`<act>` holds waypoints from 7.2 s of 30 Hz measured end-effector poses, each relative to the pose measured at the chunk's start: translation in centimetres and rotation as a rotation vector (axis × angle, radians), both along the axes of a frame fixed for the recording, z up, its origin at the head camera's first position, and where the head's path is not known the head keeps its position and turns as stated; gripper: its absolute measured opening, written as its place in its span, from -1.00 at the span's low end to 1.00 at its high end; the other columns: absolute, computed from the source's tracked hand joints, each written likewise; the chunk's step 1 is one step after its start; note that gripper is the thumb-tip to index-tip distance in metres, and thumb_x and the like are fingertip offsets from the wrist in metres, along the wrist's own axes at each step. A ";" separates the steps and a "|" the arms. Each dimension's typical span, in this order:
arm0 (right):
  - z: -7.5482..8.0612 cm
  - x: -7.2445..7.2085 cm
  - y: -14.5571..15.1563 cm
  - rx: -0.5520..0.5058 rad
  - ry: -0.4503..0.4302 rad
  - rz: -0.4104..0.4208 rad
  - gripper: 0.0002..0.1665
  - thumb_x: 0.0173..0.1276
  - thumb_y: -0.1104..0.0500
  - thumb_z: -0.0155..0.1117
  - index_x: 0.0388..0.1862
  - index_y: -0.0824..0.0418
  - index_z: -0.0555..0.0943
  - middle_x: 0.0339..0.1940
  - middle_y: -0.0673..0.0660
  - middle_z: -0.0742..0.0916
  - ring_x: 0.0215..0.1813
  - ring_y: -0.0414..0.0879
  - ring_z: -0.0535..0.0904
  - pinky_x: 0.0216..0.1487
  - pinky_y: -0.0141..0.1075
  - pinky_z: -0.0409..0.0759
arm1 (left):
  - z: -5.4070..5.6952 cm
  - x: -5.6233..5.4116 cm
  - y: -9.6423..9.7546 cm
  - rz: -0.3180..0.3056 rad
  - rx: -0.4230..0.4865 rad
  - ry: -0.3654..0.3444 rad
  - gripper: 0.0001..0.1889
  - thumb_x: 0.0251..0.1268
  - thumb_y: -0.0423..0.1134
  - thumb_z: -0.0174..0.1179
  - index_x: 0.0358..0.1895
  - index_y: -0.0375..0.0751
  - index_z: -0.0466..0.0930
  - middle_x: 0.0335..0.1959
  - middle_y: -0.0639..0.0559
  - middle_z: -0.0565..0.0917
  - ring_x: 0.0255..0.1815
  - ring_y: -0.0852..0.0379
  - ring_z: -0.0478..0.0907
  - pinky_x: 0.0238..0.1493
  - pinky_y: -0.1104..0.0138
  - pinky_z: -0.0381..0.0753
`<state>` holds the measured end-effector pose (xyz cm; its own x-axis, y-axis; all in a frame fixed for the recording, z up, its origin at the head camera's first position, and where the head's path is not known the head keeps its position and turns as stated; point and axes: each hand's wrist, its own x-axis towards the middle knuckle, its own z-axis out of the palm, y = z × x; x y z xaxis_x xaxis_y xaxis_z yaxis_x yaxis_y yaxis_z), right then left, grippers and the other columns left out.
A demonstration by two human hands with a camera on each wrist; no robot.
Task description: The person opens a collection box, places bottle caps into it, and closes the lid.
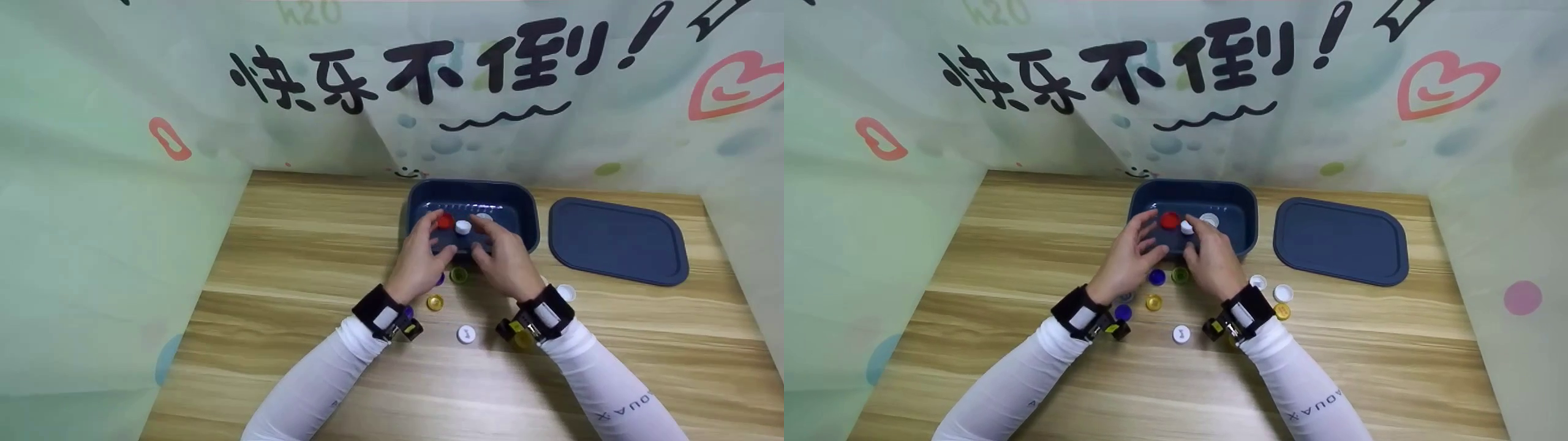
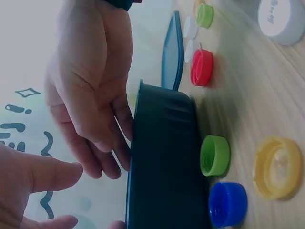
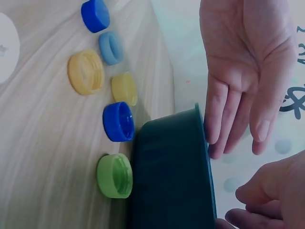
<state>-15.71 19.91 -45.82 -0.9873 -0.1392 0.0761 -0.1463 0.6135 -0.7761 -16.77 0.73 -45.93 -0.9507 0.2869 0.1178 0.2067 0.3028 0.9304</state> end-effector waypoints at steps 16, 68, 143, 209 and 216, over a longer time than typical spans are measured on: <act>-0.7 2.7 0.3 0.069 0.162 0.064 -0.67 0.38 0.36 0.44 0.11 0.34 0.70 -0.11 0.16 0.73 -0.19 -0.06 0.66 -0.16 -0.14 0.72 | -0.8 1.7 -0.5 -0.046 -0.249 0.187 -0.63 0.38 -0.39 0.41 0.20 -0.29 0.64 0.01 -0.11 0.67 -0.11 0.06 0.65 -0.06 0.33 0.68; -2.0 4.8 0.6 0.253 0.071 0.130 -0.67 0.19 0.35 0.52 -0.06 0.32 0.68 -0.20 0.18 0.67 -0.24 0.00 0.59 -0.23 -0.15 0.63 | -1.4 3.8 0.9 -0.198 -0.389 0.029 -0.65 0.41 -0.40 0.34 0.22 -0.32 0.66 -0.04 -0.03 0.67 -0.10 0.18 0.63 -0.01 0.44 0.62; -4.2 2.4 -2.9 0.225 0.051 0.233 -0.52 0.31 0.36 0.42 0.23 0.32 0.68 -0.06 0.19 0.75 -0.06 0.03 0.66 0.00 -0.06 0.69 | -4.1 1.8 -2.8 -0.100 -0.740 0.375 -0.76 0.29 -0.32 0.49 -0.03 -0.29 0.73 -0.08 -0.09 0.70 -0.04 -0.07 0.59 0.07 0.11 0.66; 0.5 0.8 4.4 0.083 0.114 -0.168 -0.56 0.42 0.31 0.42 0.23 0.44 0.65 0.03 0.36 0.74 -0.03 0.18 0.73 0.01 0.04 0.73 | 0.4 -1.4 5.6 -0.127 0.134 -0.136 -0.59 0.44 -0.57 0.26 0.30 -0.40 0.51 0.23 -0.23 0.67 0.21 -0.01 0.68 0.19 0.41 0.65; 0.3 0.8 4.8 0.079 0.076 -0.165 -0.42 0.47 0.32 0.30 0.44 0.43 0.53 0.27 0.38 0.71 0.13 0.22 0.73 0.18 0.10 0.68 | -0.3 -2.1 5.7 -0.209 0.161 -0.164 -0.47 0.48 -0.59 0.17 0.47 -0.44 0.36 0.51 -0.30 0.46 0.53 -0.11 0.42 0.45 0.25 0.48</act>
